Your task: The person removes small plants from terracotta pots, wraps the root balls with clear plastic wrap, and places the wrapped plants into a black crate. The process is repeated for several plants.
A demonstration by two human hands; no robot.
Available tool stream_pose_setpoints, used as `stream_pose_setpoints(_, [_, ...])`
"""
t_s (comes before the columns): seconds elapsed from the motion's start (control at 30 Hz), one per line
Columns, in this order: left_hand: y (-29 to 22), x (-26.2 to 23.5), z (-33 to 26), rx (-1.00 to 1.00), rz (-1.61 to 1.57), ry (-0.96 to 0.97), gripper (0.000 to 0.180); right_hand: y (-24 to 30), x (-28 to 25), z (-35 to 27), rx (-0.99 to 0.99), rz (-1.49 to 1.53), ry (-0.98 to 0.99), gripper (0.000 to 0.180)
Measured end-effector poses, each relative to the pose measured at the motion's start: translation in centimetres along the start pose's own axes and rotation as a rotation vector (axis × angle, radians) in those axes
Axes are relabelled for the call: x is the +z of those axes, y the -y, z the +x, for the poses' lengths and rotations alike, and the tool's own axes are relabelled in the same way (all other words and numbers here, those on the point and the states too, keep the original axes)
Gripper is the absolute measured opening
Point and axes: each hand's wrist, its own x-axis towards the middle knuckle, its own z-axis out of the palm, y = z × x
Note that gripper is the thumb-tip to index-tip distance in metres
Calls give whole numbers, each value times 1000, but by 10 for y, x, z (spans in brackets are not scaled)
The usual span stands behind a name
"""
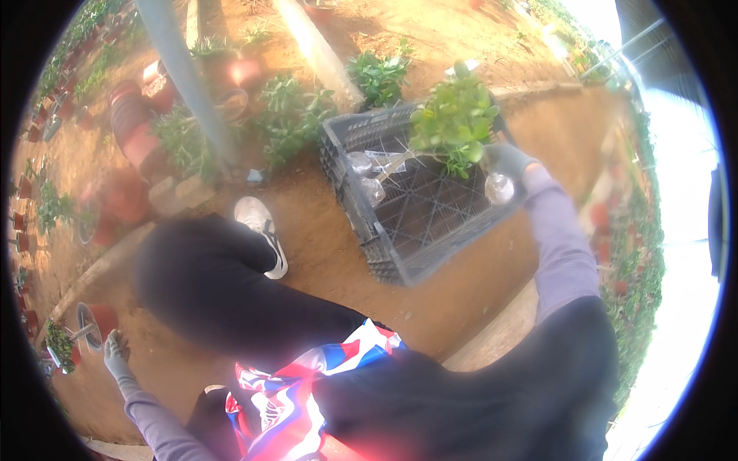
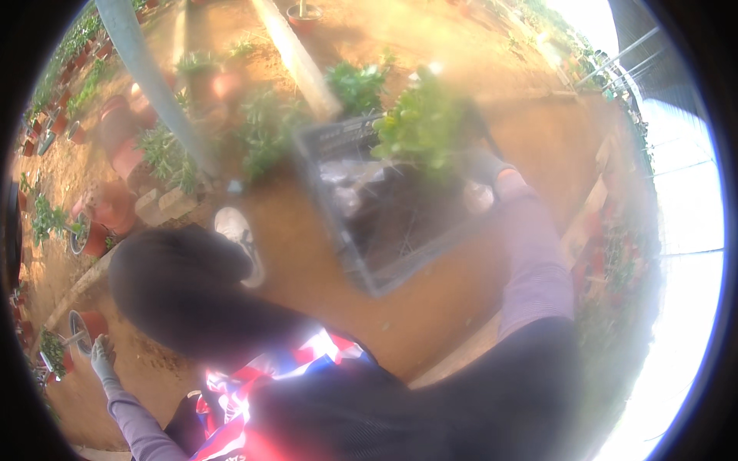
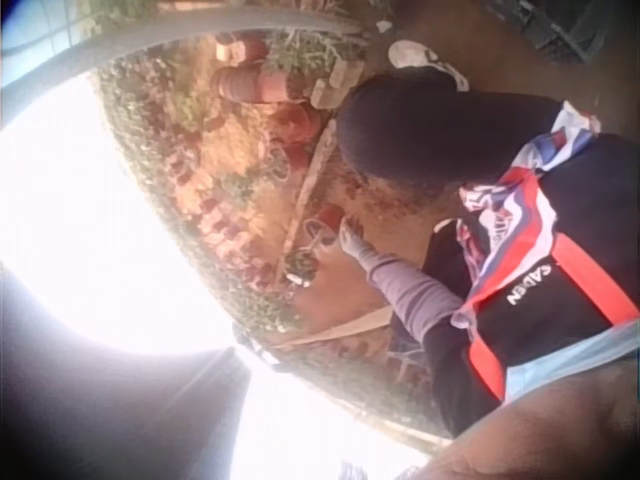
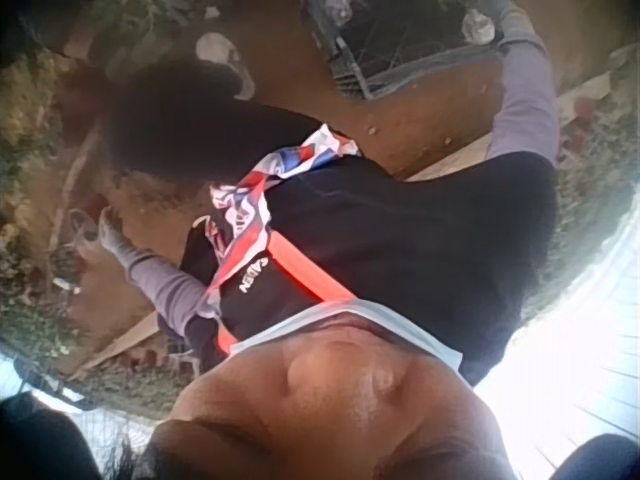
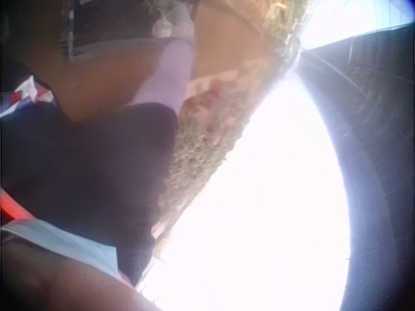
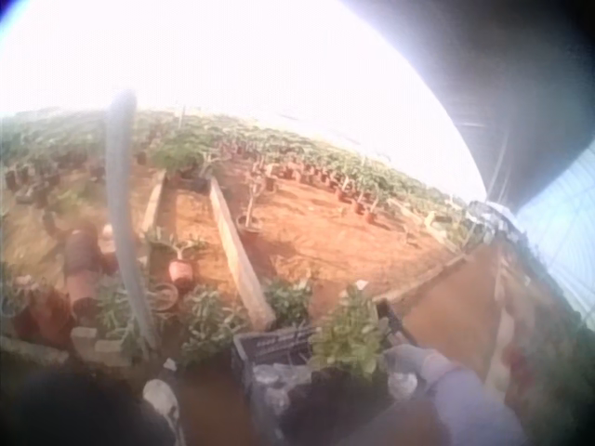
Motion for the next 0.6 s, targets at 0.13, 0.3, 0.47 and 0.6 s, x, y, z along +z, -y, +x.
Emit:
stream_pose_setpoints(0.13, [3,0,0,-59,36,-34,41,2,13,5,239,-235,114,18])
stream_pose_setpoints(0.3, [-2,3,-9,-46,76,-19,41,-1,48,9,174,-533,298,16])
stream_pose_setpoints(0.47, [-16,0,-24,-35,123,-2,45,-36,99,8,221,-731,332,21])
stream_pose_setpoints(0.6, [-18,-3,-34,-66,134,-29,45,-70,138,10,112,-772,216,22])
